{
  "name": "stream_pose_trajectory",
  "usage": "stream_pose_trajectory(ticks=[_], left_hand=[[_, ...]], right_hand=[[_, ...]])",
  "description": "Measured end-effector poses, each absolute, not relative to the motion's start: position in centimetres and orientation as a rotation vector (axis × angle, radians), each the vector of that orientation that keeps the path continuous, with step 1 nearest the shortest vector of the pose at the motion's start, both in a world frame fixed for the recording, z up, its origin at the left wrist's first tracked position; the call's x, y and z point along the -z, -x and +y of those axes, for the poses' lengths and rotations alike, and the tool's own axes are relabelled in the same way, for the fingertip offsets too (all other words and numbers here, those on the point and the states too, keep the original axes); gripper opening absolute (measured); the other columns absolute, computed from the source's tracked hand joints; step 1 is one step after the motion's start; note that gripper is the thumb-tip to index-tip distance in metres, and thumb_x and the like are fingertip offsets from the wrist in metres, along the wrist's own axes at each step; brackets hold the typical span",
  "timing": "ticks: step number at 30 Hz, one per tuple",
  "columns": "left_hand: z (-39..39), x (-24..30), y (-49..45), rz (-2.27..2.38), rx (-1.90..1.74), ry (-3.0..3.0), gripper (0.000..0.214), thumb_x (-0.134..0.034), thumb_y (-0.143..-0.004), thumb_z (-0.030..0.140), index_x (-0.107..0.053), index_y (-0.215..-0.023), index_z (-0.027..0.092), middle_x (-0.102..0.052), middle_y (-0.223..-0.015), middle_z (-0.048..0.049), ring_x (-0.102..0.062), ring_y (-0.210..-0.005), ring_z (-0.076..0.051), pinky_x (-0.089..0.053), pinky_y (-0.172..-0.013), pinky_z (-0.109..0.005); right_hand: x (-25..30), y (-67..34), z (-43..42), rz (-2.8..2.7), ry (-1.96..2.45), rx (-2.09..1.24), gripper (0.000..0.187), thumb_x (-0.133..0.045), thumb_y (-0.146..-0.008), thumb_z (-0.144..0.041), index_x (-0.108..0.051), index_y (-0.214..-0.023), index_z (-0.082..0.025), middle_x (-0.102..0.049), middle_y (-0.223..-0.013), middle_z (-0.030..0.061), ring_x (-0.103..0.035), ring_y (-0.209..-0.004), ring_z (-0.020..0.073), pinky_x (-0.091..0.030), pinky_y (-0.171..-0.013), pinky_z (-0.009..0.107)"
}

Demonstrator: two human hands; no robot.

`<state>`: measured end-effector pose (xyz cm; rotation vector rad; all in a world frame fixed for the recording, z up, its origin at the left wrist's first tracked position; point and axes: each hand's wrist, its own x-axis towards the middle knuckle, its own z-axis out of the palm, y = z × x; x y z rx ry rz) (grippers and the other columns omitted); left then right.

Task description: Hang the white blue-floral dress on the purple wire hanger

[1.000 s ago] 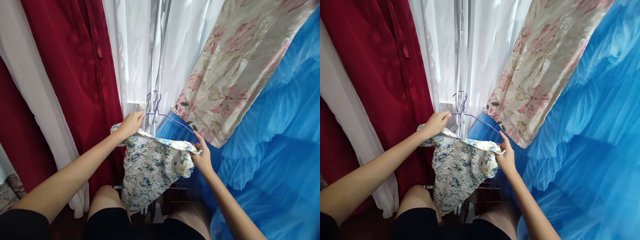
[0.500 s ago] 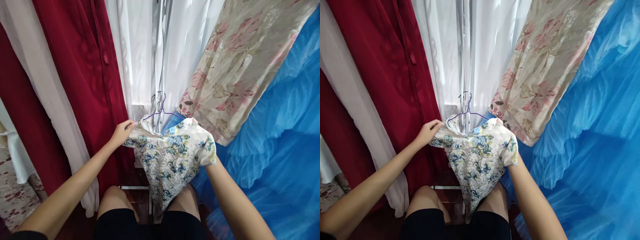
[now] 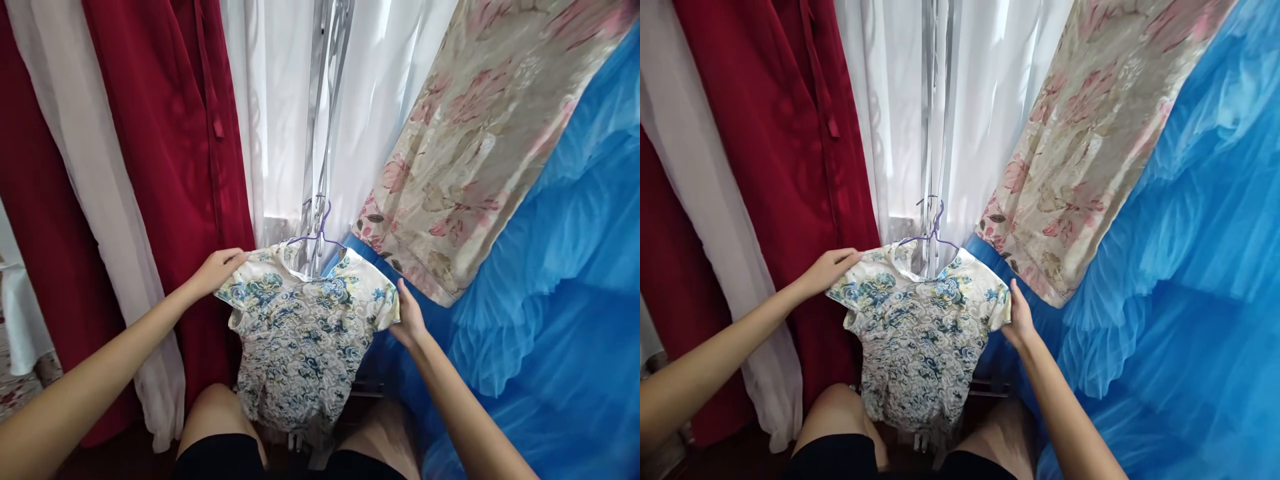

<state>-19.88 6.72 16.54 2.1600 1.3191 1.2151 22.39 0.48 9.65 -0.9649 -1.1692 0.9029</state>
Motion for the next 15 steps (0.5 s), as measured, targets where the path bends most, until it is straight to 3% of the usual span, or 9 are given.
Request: stream_pose_trajectory(ticks=[3, 6, 10, 12, 15], left_hand=[[6.7, -15.8, 20.0, 1.220, -1.388, -1.819, 0.049, -0.069, -0.078, 0.065, -0.068, -0.081, 0.016, -0.065, -0.070, -0.0017, -0.056, -0.061, -0.016, -0.043, -0.054, -0.025], [5.8, -17.9, 18.3, 1.164, -1.654, -1.581, 0.055, -0.074, -0.075, 0.063, -0.068, -0.103, 0.016, -0.070, -0.082, -0.0051, -0.063, -0.066, -0.018, -0.051, -0.057, -0.026], [4.0, -22.3, 15.9, 1.089, -1.704, -1.875, 0.079, -0.069, -0.080, 0.064, -0.048, -0.142, 0.020, -0.071, -0.102, -0.0105, -0.070, -0.087, -0.027, -0.059, -0.075, -0.040], [3.1, -23.1, 15.0, 1.128, -1.613, -2.270, 0.090, -0.077, -0.074, 0.057, -0.040, -0.150, 0.025, -0.064, -0.128, -0.0138, -0.063, -0.116, -0.036, -0.054, -0.096, -0.052], [2.2, -21.1, 13.8, 1.224, -1.405, -2.790, 0.088, -0.079, -0.074, 0.036, -0.039, -0.152, 0.031, -0.046, -0.152, -0.0110, -0.039, -0.141, -0.042, -0.028, -0.118, -0.064]], right_hand=[[-11.3, -23.0, -0.7, -1.126, 0.947, -1.039, 0.045, -0.072, -0.080, -0.062, -0.074, -0.097, -0.020, -0.078, -0.082, 0.0064, -0.076, -0.084, 0.0302, -0.062, -0.068, 0.039], [-13.2, -22.7, -0.3, -0.971, 0.871, -0.968, 0.041, -0.080, -0.074, -0.052, -0.072, -0.099, -0.020, -0.078, -0.087, 0.0053, -0.075, -0.084, 0.0290, -0.062, -0.070, 0.038], [-13.6, -22.6, -0.9, -0.705, 0.780, -0.804, 0.039, -0.079, -0.075, -0.050, -0.069, -0.097, -0.019, -0.077, -0.090, 0.0062, -0.074, -0.083, 0.0263, -0.063, -0.071, 0.038], [-12.2, -22.5, -3.6, -0.690, 0.787, -0.677, 0.037, -0.073, -0.082, -0.052, -0.068, -0.103, -0.022, -0.076, -0.098, 0.0060, -0.074, -0.086, 0.0252, -0.062, -0.072, 0.037], [-8.6, -21.5, -10.2, -0.922, 0.902, -0.534, 0.038, -0.062, -0.090, -0.057, -0.067, -0.116, -0.030, -0.074, -0.106, 0.0068, -0.072, -0.097, 0.0279, -0.062, -0.076, 0.038]])
